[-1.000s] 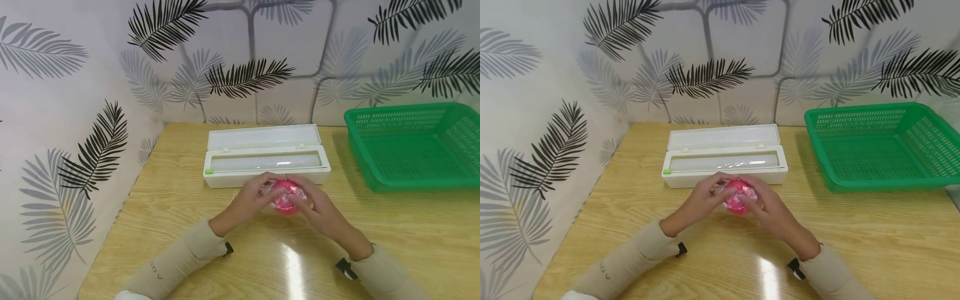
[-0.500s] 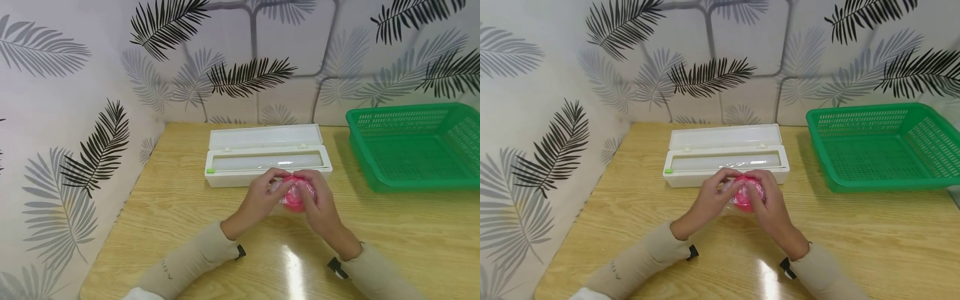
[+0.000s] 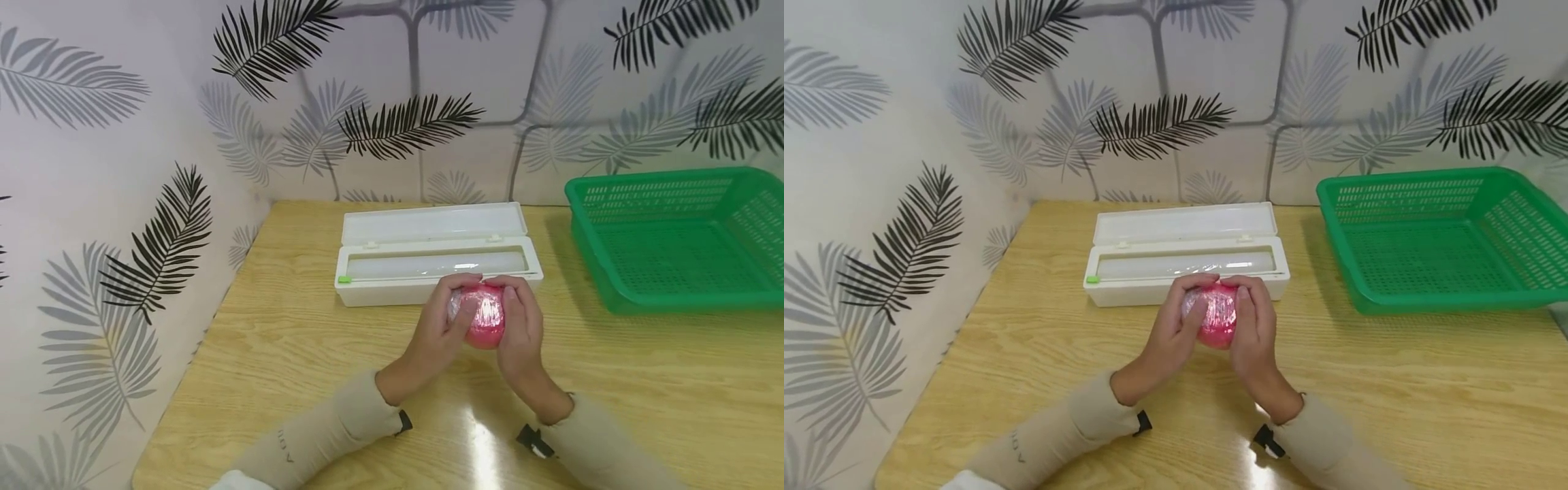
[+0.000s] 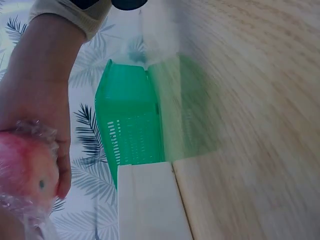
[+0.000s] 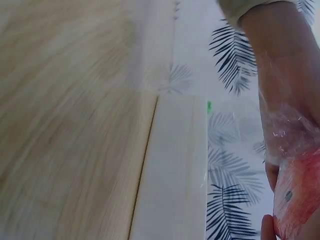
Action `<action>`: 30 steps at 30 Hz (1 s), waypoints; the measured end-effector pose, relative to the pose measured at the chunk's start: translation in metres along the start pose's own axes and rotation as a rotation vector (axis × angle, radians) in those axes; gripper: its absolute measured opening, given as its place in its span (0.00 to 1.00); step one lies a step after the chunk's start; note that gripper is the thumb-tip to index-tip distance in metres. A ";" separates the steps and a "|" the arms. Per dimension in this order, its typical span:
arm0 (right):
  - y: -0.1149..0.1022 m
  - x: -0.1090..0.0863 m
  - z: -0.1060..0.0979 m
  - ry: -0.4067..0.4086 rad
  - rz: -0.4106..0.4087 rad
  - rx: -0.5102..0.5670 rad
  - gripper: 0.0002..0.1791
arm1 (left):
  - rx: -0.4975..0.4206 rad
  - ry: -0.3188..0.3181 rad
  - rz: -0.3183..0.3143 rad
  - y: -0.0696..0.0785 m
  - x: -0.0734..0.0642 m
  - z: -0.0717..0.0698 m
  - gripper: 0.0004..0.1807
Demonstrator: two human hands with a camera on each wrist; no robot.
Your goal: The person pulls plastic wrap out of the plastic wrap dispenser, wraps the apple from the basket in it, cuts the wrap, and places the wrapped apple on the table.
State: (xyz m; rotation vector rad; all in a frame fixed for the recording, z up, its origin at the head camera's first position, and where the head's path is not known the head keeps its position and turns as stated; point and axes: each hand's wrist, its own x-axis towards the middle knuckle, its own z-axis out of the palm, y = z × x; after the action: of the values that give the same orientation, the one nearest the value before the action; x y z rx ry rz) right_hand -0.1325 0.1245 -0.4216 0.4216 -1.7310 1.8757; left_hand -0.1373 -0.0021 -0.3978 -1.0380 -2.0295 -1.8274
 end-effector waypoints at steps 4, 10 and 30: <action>0.004 -0.002 0.002 0.066 0.070 0.074 0.17 | 0.002 0.068 0.083 -0.003 -0.002 0.008 0.25; 0.006 -0.006 0.009 0.124 0.098 0.038 0.18 | 0.048 0.132 0.111 -0.008 -0.003 0.018 0.23; -0.013 -0.003 0.020 0.068 -0.340 -0.282 0.15 | -0.043 0.174 -0.290 -0.002 0.002 0.014 0.10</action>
State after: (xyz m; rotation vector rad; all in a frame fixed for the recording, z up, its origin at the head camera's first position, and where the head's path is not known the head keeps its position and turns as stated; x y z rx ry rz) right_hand -0.1247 0.1049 -0.4102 0.4981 -1.7213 1.3715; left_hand -0.1364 0.0115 -0.4006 -0.5924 -2.1317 -2.0271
